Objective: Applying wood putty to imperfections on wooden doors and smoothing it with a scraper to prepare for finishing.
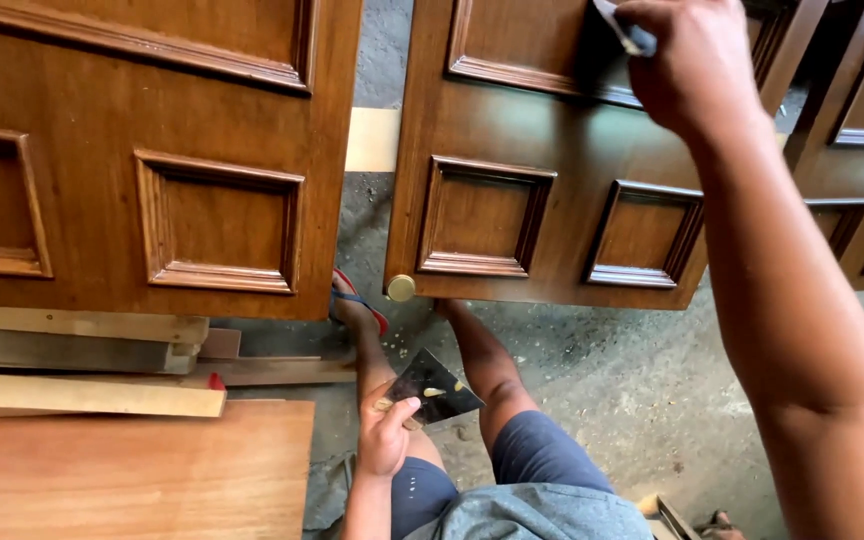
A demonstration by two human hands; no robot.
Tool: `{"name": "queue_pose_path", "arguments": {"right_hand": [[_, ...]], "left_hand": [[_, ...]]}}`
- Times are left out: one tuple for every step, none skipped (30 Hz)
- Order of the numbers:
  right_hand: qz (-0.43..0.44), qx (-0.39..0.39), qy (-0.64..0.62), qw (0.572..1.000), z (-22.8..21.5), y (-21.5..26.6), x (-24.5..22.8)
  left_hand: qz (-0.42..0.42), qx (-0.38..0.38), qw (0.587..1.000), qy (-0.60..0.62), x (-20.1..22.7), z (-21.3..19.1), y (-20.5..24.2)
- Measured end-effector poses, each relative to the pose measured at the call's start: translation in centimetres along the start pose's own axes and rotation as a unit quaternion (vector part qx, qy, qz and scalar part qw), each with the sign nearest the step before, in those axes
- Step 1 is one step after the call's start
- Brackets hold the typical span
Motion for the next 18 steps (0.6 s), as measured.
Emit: {"name": "queue_pose_path", "arguments": {"right_hand": [[-0.005,0.008,0.004,1.0,0.8,0.0,0.1],[-0.006,0.007,0.004,1.0,1.0,0.5,-0.5],[0.006,-0.025,0.001,1.0,1.6,1.0,-0.8],[0.017,-0.056,-0.002,0.998,2.3,1.6,-1.2],[0.018,-0.056,-0.002,0.998,1.5,1.8,-0.5],[0.011,-0.079,-0.034,0.996,1.0,1.9,0.1],[0.005,-0.101,-0.066,0.993,0.5,2.0,0.7],[0.005,-0.101,-0.066,0.993,-0.5,2.3,1.7],[0.011,-0.074,-0.062,0.995,-1.8,2.5,2.8],[0.018,-0.047,-0.058,0.997,-3.2,2.8,3.9],[0.019,-0.047,-0.058,0.997,-2.9,3.2,4.7],[0.031,-0.053,-0.052,0.997,-2.7,4.0,5.8],[0.042,-0.058,-0.046,0.996,-2.5,4.7,6.9],[0.044,-0.057,-0.044,0.996,-2.2,5.1,6.9],[0.06,-0.062,-0.052,0.995,-1.8,5.4,7.0],[0.075,-0.07,-0.062,0.993,-1.3,5.8,6.9],[0.077,-0.071,-0.062,0.993,-1.2,5.8,6.7],[0.072,-0.06,-0.063,0.994,-1.2,5.7,6.4]], "left_hand": [[0.002,-0.009,1.0,-0.011,0.2,0.2,-0.1],[0.002,-0.009,1.0,-0.011,0.1,0.4,-0.3],[0.009,-0.006,1.0,-0.02,0.2,0.6,-0.4],[0.017,-0.005,0.999,-0.03,0.3,0.7,-0.5],[0.017,-0.005,0.999,-0.03,0.3,0.8,-0.5],[0.007,-0.011,1.0,-0.025,0.1,0.9,-0.7],[-0.002,-0.016,1.0,-0.02,0.0,1.0,-0.8],[-0.002,-0.016,1.0,-0.02,0.0,1.0,-0.8],[-0.004,-0.018,1.0,-0.004,-0.1,1.0,-0.8],[-0.007,-0.021,1.0,0.013,-0.1,1.1,-0.8],[-0.007,-0.021,1.0,0.013,0.1,1.1,-0.8],[0.003,-0.024,1.0,0.004,0.5,1.2,-1.0],[0.012,-0.027,1.0,-0.004,0.8,1.4,-1.1],[0.012,-0.03,0.999,-0.004,0.3,1.4,-1.1],[0.006,-0.033,0.999,0.012,-0.2,1.3,-1.1],[-0.002,-0.035,0.999,0.027,-0.7,1.2,-0.9],[-0.004,-0.036,0.999,0.026,-0.6,1.3,-1.0],[-0.01,-0.031,0.999,0.006,-0.5,1.4,-1.0]]}}
Point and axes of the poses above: each hand's wrist, its own y-axis away from the middle knuckle, its own z-axis out of the palm, x = y × z, the point moved 7 cm from there along -y, towards the middle knuckle, and after that the axes turned 6 degrees about z, right-handed, at the moved point
